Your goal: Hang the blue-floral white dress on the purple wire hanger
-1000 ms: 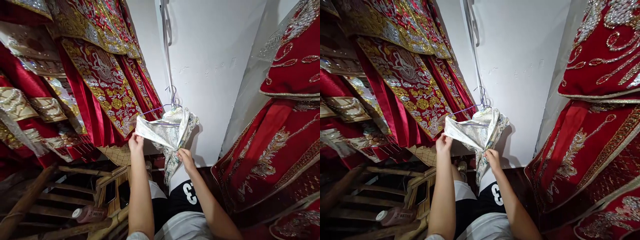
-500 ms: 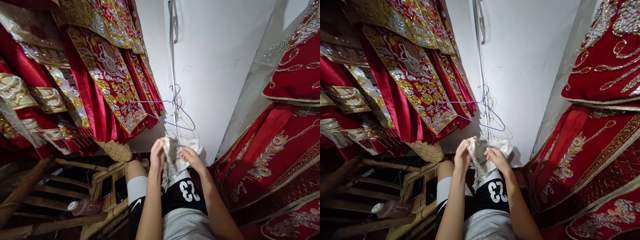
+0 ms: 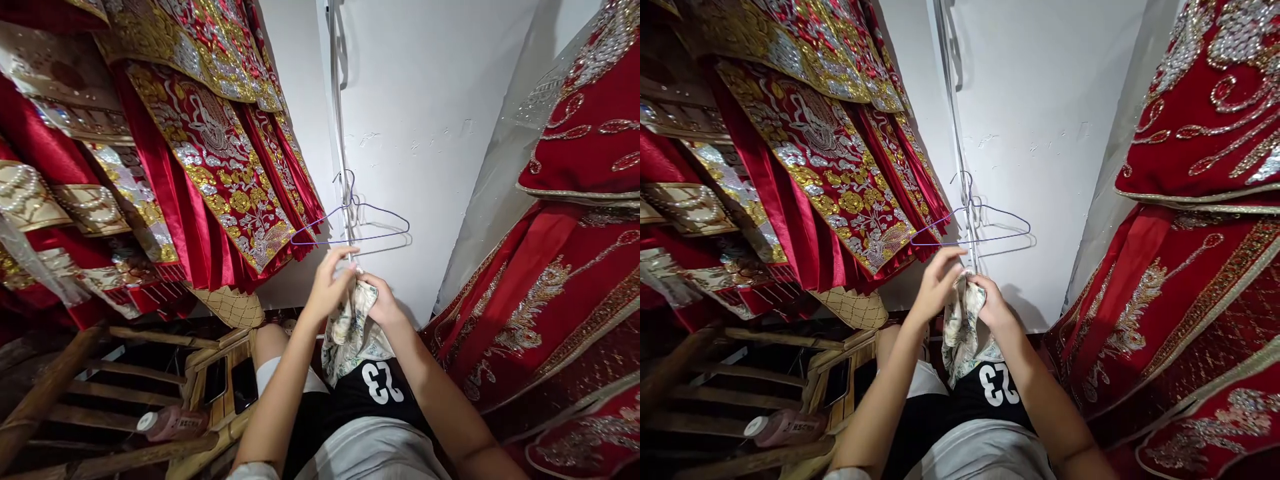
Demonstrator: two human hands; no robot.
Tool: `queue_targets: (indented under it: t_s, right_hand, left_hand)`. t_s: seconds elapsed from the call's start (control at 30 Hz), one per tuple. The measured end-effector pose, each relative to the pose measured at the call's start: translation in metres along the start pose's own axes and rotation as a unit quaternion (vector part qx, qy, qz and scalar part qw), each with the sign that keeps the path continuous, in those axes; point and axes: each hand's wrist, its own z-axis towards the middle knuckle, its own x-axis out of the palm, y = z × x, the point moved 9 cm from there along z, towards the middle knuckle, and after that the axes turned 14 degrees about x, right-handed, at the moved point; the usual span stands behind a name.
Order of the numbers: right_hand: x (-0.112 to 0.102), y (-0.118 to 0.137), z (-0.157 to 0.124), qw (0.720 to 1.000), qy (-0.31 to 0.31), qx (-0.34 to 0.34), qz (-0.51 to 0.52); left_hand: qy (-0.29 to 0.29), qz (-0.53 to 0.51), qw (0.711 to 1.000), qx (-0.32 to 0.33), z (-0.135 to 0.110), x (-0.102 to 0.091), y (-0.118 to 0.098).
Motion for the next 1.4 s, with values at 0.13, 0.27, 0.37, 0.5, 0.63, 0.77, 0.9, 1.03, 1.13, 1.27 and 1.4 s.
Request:
queue_targets:
  t_s: [0.13,0.27,0.37,0.5,0.63,0.77,0.9,1.03,1.13,1.27,1.4]
  right_hand:
    - [0.029,0.009,-0.005,0.992,0.084,0.089,0.034]
    - [0.045,0.031,-0.038,0.970,0.217,0.102,-0.034]
    - [0.037,0.047,-0.057,0.936,0.262,0.056,-0.227]
    - [-0.011,0.079,-0.038,0.873,0.072,-0.093,-0.473]
    - [-0.059,0.108,0.004,0.827,-0.138,-0.211,-0.502]
    - [-0.084,0.104,0.070,0.823,-0.188,-0.195,-0.500]
    - [-0.089,0.087,0.117,0.837,-0.156,-0.155,-0.501]
    - [-0.093,0.076,0.116,0.831,-0.123,-0.155,-0.520]
    - [-0.101,0.077,0.096,0.820,-0.115,-0.161,-0.536]
    - [-0.108,0.088,0.070,0.794,-0.137,-0.159,-0.571]
    - [-0.106,0.095,0.054,0.766,-0.174,-0.159,-0.598]
  left_hand:
    - [0.093,-0.137,0.979,-0.117,0.005,0.011,0.051]
    - [0.210,-0.230,0.909,-0.276,-0.056,0.035,0.080]
    - [0.322,-0.090,0.917,-0.219,-0.088,0.023,0.076]
    - [0.447,0.207,0.867,-0.072,-0.087,-0.016,0.067]
    - [0.469,0.403,0.784,-0.053,-0.047,-0.066,0.076]
    - [0.447,0.525,0.715,-0.114,-0.007,-0.105,0.084]
    - [0.399,0.545,0.715,-0.180,0.006,-0.120,0.090]
    - [0.339,0.570,0.719,-0.208,0.008,-0.132,0.096]
    - [0.302,0.589,0.717,-0.221,0.013,-0.139,0.095]
    - [0.273,0.600,0.715,-0.233,0.026,-0.135,0.087]
    - [0.305,0.616,0.676,-0.266,0.027,-0.127,0.077]
